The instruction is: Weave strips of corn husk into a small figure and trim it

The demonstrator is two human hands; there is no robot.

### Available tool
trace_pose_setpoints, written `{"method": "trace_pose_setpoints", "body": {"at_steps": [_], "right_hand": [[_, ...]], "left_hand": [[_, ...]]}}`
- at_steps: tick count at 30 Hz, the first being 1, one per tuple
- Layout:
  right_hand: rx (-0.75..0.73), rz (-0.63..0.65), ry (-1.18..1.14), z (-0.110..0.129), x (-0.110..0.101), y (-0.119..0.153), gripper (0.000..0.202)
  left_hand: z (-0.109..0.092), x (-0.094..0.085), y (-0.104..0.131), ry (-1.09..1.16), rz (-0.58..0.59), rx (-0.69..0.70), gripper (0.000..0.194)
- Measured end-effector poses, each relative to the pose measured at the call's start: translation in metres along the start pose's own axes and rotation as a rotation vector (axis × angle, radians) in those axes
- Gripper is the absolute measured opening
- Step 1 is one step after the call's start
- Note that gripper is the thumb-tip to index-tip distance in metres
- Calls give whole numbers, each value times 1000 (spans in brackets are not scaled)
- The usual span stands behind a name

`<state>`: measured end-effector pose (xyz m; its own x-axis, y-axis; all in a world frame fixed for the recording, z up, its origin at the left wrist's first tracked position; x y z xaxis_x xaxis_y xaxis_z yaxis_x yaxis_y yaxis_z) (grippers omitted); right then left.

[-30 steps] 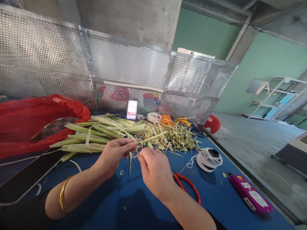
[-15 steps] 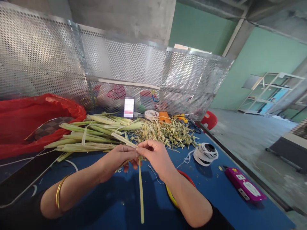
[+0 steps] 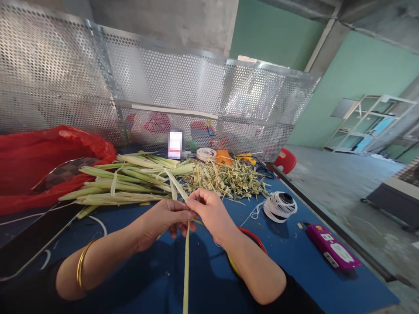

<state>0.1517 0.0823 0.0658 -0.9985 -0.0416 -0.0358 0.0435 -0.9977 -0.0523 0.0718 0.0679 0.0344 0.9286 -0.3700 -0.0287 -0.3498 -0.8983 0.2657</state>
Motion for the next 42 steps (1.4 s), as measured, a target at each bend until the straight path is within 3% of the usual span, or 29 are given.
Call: {"method": "trace_pose_setpoints", "body": {"at_steps": [8,11,16,21,27,29,35,42], "right_hand": [[-84,-201,-29,5,-13,2,16],[-98,-214,-20,3,-12,1,17],[-148,-96,69,13,-9,-4,20],[-223,159,306,27,-6,-2,21],[-262,226,561,23,-6,2,4],[-328,208,631,26,-4,3,10],[-749,107,867,56,5,15,19],[-946,8,930,65,2,21,21]], "left_hand": [[1,2,1,-20,42,6,19],[1,3,1,-35,48,15,17],[0,-8,-3,1,-36,-9,18],[-7,-23,-4,154,-102,-25,34],[-8,-28,-5,120,-151,-12,36],[-6,-27,-6,73,-162,-12,31],[-6,-26,-5,38,-172,-17,22],[-8,-29,-6,71,-167,-7,18]]}}
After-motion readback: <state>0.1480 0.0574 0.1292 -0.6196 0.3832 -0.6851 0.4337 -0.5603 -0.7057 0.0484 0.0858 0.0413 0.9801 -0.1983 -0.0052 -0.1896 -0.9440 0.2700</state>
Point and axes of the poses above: each hand's wrist, its own y-axis away from the middle knuckle, its own x-axis out of the palm, z = x × y, the point moved 10 cm from there along -y, towards the middle knuckle, and after that the axes turned 10 degrees about -z, right-handed, at the moved point
